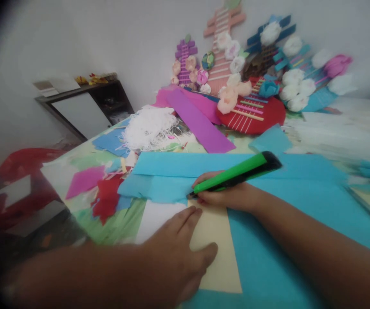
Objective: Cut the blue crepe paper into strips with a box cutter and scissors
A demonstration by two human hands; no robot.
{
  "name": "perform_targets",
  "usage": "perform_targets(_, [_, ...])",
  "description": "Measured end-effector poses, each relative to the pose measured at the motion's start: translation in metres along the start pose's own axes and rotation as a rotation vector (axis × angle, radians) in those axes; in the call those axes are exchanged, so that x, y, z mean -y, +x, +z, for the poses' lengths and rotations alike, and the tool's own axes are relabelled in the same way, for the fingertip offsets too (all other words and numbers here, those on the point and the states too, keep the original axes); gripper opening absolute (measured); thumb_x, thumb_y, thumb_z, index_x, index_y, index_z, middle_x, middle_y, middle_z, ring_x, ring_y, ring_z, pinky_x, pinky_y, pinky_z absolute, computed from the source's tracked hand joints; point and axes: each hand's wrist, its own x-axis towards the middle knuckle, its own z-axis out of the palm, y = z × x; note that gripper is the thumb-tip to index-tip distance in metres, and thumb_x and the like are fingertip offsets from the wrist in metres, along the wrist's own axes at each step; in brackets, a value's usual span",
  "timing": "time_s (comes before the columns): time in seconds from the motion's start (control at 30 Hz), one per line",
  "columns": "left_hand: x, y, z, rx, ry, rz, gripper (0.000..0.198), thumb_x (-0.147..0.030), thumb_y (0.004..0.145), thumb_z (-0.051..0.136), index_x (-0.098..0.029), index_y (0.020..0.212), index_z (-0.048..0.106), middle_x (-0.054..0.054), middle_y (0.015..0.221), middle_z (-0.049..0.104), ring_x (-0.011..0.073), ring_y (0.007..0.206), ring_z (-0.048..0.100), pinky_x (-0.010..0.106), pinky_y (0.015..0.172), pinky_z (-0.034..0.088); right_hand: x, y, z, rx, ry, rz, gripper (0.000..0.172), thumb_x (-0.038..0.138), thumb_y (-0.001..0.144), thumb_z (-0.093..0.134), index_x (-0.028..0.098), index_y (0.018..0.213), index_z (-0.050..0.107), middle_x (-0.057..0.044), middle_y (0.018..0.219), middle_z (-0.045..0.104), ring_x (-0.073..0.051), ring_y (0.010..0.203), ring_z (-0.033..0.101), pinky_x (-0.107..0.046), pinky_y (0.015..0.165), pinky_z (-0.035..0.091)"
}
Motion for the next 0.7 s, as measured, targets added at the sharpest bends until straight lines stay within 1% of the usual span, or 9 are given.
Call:
perform_targets(0.1, [-0.001,0.0,-0.002,0.005,0.004,0.005,0.042,-0.033,0.081,0.05,-0.017,0.119,0.043,0.03,0.129,0.038,0.0453,0.121,0.033,0.053,0.094,0.034,-0.002,-0.001,0.0,-0.014,0.054,0.001,0.027,0.035,0.07,0.065,0.02,0.092,0.063,-0.002,0.082,0.069,-0.015,0.076,0.065,-0.026,0.072,0.052])
perform_targets(0.23, [0.0,0.002,0.0,0.013,-0.002,-0.01,0.043,-0.033,0.08,0.05,-0.018,0.12,0.043,0.029,0.129,0.039,0.0462,0.122,0.032,0.053,0.092,0.036,0.001,-0.003,0.0,-0.047,0.169,0.057,0.025,0.033,0.07,0.064,0.02,0.092,0.06,0.0,0.08,0.069,-0.013,0.074,0.065,-0.027,0.074,0.053])
perform_targets(0.33, [0.001,0.001,0.002,-0.003,-0.005,-0.003,0.044,-0.033,0.08,0.051,-0.018,0.12,0.043,0.028,0.129,0.04,0.0458,0.122,0.032,0.053,0.092,0.035,0.005,-0.003,0.0,-0.036,0.14,0.065,0.02,0.029,0.071,0.063,0.019,0.089,0.061,0.0,0.079,0.068,-0.012,0.073,0.064,-0.025,0.073,0.052])
perform_targets(0.5, [0.001,0.0,0.002,-0.029,-0.004,-0.013,0.039,-0.034,0.08,0.052,-0.018,0.115,0.047,0.024,0.131,0.04,0.0425,0.123,0.033,0.052,0.094,0.035,0.01,-0.003,-0.001,0.003,0.034,0.036,0.023,0.029,0.071,0.062,0.018,0.091,0.064,-0.002,0.081,0.068,-0.014,0.075,0.064,-0.025,0.07,0.052])
perform_targets(0.6, [0.001,0.0,0.0,-0.042,0.009,-0.046,0.044,-0.038,0.085,0.043,-0.014,0.122,0.045,0.026,0.128,0.042,0.0406,0.122,0.035,0.05,0.095,0.035,0.009,-0.004,0.0,-0.012,0.034,0.037,0.023,0.031,0.07,0.063,0.018,0.09,0.064,-0.002,0.085,0.069,-0.014,0.076,0.064,-0.026,0.072,0.053])
perform_targets(0.7, [0.001,0.0,0.001,-0.058,0.029,-0.076,0.052,-0.04,0.087,0.038,-0.007,0.127,0.041,0.03,0.127,0.042,0.0409,0.121,0.038,0.048,0.094,0.037,0.006,-0.005,-0.001,-0.075,0.115,0.07,0.023,0.032,0.069,0.064,0.02,0.089,0.063,0.0,0.077,0.068,-0.014,0.071,0.065,-0.027,0.071,0.054])
